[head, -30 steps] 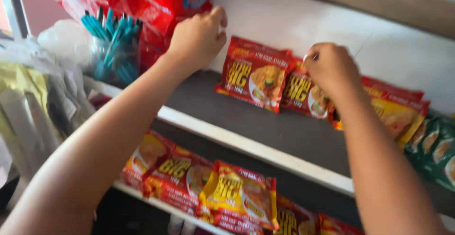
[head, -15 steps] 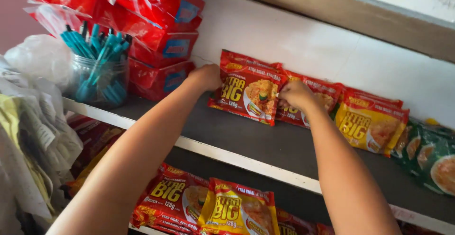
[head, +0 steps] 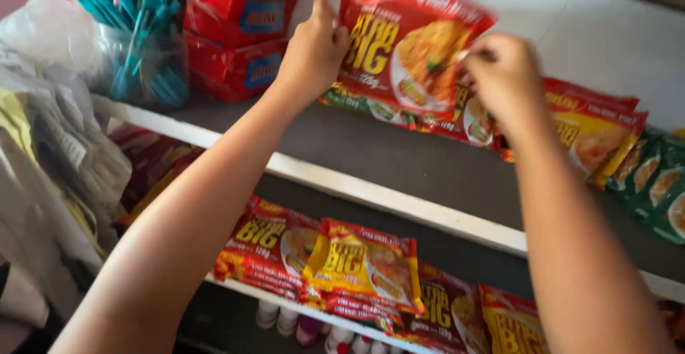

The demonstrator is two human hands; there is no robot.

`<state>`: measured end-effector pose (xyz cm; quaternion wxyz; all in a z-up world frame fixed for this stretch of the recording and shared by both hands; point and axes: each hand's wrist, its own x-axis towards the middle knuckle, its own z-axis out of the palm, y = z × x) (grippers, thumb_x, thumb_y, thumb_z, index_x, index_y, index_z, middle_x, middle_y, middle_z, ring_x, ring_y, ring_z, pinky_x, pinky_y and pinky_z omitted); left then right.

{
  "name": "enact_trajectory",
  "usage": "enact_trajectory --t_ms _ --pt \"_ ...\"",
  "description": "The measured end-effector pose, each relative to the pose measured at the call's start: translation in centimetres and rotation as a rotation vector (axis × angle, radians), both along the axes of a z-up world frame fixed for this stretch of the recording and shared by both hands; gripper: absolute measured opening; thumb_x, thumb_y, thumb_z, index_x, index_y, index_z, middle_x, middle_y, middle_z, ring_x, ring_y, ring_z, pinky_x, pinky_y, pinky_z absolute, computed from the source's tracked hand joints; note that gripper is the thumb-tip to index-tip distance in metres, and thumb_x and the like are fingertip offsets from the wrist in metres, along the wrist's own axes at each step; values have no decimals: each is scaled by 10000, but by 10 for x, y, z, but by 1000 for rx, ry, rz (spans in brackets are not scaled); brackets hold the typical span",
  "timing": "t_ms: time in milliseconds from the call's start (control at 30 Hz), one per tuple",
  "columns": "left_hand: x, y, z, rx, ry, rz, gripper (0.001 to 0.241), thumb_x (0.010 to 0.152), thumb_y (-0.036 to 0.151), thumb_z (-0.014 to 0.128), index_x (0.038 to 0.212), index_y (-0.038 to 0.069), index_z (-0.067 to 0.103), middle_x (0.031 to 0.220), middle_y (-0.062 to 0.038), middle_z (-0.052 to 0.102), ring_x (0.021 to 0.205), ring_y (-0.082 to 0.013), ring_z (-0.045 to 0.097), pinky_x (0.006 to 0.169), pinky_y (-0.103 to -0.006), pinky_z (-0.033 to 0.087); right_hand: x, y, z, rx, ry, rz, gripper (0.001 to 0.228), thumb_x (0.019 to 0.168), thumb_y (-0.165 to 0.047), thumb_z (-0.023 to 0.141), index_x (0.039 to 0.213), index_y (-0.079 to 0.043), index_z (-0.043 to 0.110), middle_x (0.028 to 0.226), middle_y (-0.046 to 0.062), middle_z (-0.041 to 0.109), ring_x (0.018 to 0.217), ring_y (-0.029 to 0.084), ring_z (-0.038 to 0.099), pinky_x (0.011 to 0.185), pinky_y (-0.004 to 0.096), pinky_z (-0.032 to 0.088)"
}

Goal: Organizing and restocking packets of instant noodles on a store shelf.

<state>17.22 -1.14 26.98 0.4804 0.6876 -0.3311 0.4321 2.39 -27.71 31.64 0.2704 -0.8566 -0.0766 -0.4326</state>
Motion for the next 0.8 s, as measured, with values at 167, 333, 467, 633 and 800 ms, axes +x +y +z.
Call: enact_trajectory --t_ms 167,333,467,633,800 --pt "-92 -6 -13 -155 -133 -259 278 1047 58 612 1258 48 431 1008 -202 757 973 -394 759 806 -427 602 -92 1 -12 13 -244 76 61 1118 -84 677 1115 -32 647 941 1 649 805 81 599 714 273 491" --pt "-212 -19 -13 -253 -35 -533 330 1054 55 557 1344 49 399 1077 -106 768 932 -171 798 781 -294 624 -178 -22 -48 120 -397 105 84 1195 -105 601 1230 -28 599 1070 7 645 925 87 582 840 268 490" --pt "-278 -35 -33 -338 -25 -653 141 1159 34 541 1288 -15 514 1063 -85 729 962 -59 661 873 -234 557 -226 -73 -105 367 -380 335 251 1257 -140 499 1438 14 578 1374 85 639 1238 167 594 1083 323 473" --pt "-332 -63 -87 -368 87 -486 98 1204 47 607 1187 -50 603 951 -82 670 859 -32 526 783 -209 492 -282 -80 -177 426 -542 34 232 1251 -126 534 1335 81 600 1404 189 657 1226 196 659 1062 369 521" --pt "-372 -89 -138 -251 -3 -161 47 1117 1 648 1160 -11 632 950 -117 671 851 -182 695 763 -247 538 -320 -57 -200 255 -490 -376 252 1236 -154 475 1116 62 519 1050 107 599 901 148 533 826 309 471"
